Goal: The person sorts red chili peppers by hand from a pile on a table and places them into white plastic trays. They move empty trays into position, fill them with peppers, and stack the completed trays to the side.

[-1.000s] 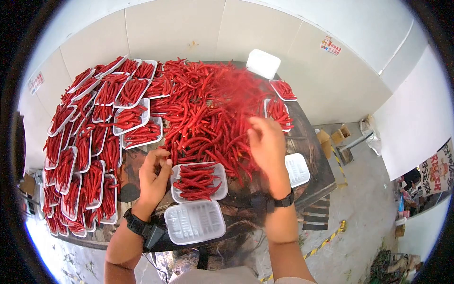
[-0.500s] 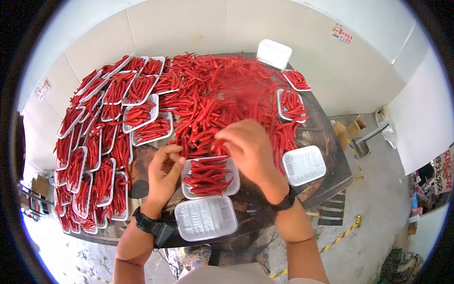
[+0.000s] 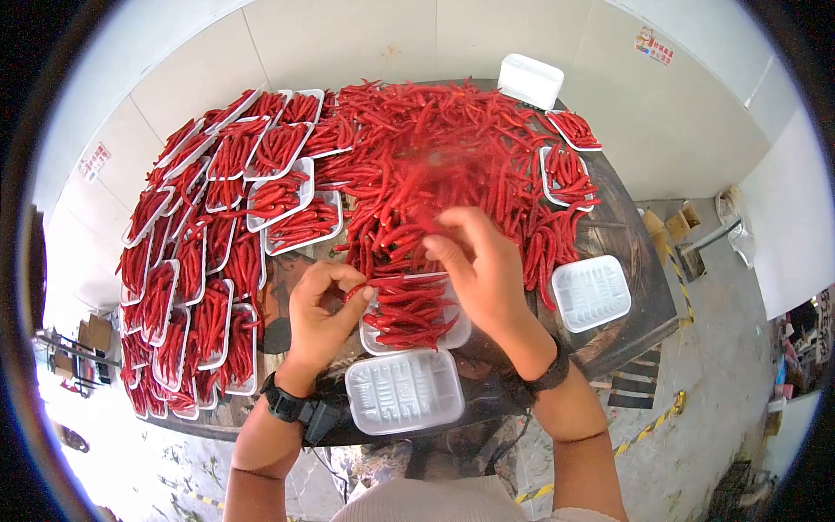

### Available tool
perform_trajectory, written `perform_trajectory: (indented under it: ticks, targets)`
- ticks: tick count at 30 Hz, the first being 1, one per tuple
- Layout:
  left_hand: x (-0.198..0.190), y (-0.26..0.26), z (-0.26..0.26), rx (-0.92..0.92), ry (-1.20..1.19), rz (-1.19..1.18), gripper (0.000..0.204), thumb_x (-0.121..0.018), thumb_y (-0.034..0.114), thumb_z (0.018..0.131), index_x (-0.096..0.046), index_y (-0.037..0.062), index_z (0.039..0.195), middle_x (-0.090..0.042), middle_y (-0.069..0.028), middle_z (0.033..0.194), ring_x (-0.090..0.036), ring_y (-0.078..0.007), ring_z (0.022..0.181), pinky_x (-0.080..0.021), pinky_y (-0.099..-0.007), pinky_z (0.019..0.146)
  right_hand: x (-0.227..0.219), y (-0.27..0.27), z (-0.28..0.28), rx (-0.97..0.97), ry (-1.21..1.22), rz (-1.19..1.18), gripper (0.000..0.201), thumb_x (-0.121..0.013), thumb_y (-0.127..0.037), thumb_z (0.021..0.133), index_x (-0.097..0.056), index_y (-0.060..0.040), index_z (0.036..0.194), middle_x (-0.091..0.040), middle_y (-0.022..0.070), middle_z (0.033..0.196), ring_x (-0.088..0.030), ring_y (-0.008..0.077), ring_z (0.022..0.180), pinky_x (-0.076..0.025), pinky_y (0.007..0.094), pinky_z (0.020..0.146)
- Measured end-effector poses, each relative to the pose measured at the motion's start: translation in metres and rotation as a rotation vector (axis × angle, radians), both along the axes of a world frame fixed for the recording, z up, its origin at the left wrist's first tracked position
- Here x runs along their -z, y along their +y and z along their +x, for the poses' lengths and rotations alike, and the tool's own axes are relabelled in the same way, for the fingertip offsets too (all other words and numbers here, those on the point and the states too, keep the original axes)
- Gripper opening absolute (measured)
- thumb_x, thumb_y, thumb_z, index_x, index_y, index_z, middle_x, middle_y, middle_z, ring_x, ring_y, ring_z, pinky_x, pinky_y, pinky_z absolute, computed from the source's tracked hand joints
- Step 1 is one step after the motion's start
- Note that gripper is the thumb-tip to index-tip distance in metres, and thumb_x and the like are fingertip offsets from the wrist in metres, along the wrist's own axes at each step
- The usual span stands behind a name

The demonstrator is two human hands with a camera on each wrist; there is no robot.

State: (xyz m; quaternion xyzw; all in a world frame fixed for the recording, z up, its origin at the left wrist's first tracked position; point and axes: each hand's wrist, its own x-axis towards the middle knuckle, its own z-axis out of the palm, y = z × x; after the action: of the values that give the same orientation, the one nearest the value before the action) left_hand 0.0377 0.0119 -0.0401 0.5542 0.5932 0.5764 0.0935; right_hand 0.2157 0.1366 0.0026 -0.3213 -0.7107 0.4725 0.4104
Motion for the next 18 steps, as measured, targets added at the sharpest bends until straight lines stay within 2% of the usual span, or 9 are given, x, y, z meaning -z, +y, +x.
perform_trajectory:
  ticks: [2, 3, 4, 6, 9, 11, 12, 14, 18]
  targets:
    - [0.002, -0.004, 0.006, 0.095, -0.211, -0.126, 0.027, -0.078, -0.002, 0.079, -0.061, 0.0008, 0.1, -0.061, -0.0019, 0.094, -0.059, -0.0086, 0.084, -0.048, -0.0246, 0.075, 0.007, -0.001, -0.004, -0.057, -0.115, 0.525, 0.018, -0.073, -0.017, 0.085, -0.066, -0.0045, 0.096, -0.068, 0.0108, 0.088, -0.066, 0.0253, 0.079, -0.05, 0.0358, 0.068]
    - [0.001, -0.004, 0.011, 0.098, -0.209, -0.133, 0.027, -0.078, -0.002, 0.079, -0.061, 0.0008, 0.1, -0.061, -0.0019, 0.094, -0.059, -0.0086, 0.084, -0.048, -0.0246, 0.075, 0.006, -0.005, -0.007, -0.169, -0.116, 0.595, 0.018, -0.074, -0.019, 0.082, -0.068, -0.0068, 0.094, -0.066, 0.011, 0.085, -0.063, 0.0311, 0.08, -0.05, 0.0401, 0.072]
    - [-0.003, -0.005, 0.016, 0.093, -0.267, -0.104, 0.027, -0.077, -0.003, 0.08, -0.061, 0.0012, 0.102, -0.062, -0.0022, 0.096, -0.059, -0.0093, 0.087, -0.048, -0.0249, 0.077, 0.006, -0.006, -0.01, -0.311, -0.11, 0.606, 0.018, -0.074, -0.017, 0.083, -0.068, -0.0061, 0.096, -0.066, 0.0117, 0.086, -0.063, 0.0315, 0.084, -0.049, 0.0405, 0.075]
    - [-0.004, -0.006, 0.017, 0.087, -0.323, -0.083, 0.028, -0.076, -0.003, 0.08, -0.061, 0.0017, 0.104, -0.062, -0.0025, 0.098, -0.06, -0.01, 0.089, -0.049, -0.0253, 0.08, 0.01, -0.013, -0.01, -0.38, -0.102, 0.451, 0.016, -0.071, -0.014, 0.086, -0.067, -0.0036, 0.097, -0.067, 0.0127, 0.089, -0.065, 0.0311, 0.085, -0.051, 0.039, 0.075]
    - [-0.001, -0.003, 0.011, 0.099, -0.118, -0.033, 0.028, -0.075, -0.002, 0.083, -0.062, 0.0015, 0.108, -0.062, -0.003, 0.102, -0.06, -0.0115, 0.094, -0.048, -0.0253, 0.084, 0.004, -0.011, -0.006, -0.507, -0.098, 0.213, 0.015, -0.068, -0.009, 0.089, -0.065, -0.0008, 0.101, -0.068, 0.014, 0.093, -0.068, 0.0301, 0.086, -0.052, 0.0367, 0.076]
    - [-0.001, 0.0, 0.01, 0.115, 0.028, 0.077, 0.027, -0.076, 0.003, 0.081, -0.066, 0.0036, 0.107, -0.067, -0.0069, 0.095, -0.058, -0.0141, 0.074, -0.047, -0.0262, 0.066, 0.003, -0.01, -0.003, -0.514, -0.1, 0.167, 0.014, -0.067, -0.007, 0.089, -0.064, 0.0002, 0.101, -0.069, 0.0144, 0.094, -0.069, 0.0295, 0.087, -0.052, 0.0356, 0.076]
    - [-0.003, -0.001, 0.012, 0.114, 0.026, 0.077, 0.027, -0.076, 0.003, 0.081, -0.066, 0.0036, 0.107, -0.067, -0.0069, 0.095, -0.058, -0.0141, 0.074, -0.047, -0.0262, 0.066, 0.002, -0.01, -0.002, -0.52, -0.101, 0.124, 0.014, -0.066, -0.006, 0.09, -0.063, 0.0012, 0.102, -0.069, 0.0149, 0.096, -0.069, 0.0289, 0.087, -0.052, 0.0345, 0.076]
    - [-0.009, -0.007, 0.016, 0.124, -0.226, -0.174, 0.026, -0.072, 0.0, 0.085, -0.064, 0.0011, 0.11, -0.064, -0.0046, 0.097, -0.059, -0.0129, 0.091, -0.048, -0.0262, 0.082, -0.002, -0.009, 0.0, -0.482, -0.127, 0.129, 0.013, -0.066, -0.005, 0.09, -0.062, 0.0012, 0.101, -0.069, 0.0151, 0.096, -0.069, 0.0289, 0.087, -0.052, 0.0344, 0.076]
    - [-0.002, -0.003, 0.009, 0.078, -0.123, -0.152, 0.022, -0.073, 0.004, 0.086, -0.066, 0.0022, 0.107, -0.064, -0.0058, 0.094, -0.059, -0.0144, 0.087, -0.048, -0.0272, 0.079, 0.007, -0.003, -0.001, -0.45, -0.161, 0.148, 0.012, -0.067, -0.007, 0.088, -0.061, 0.0002, 0.096, -0.068, 0.0151, 0.091, -0.068, 0.0307, 0.085, -0.051, 0.0368, 0.074]
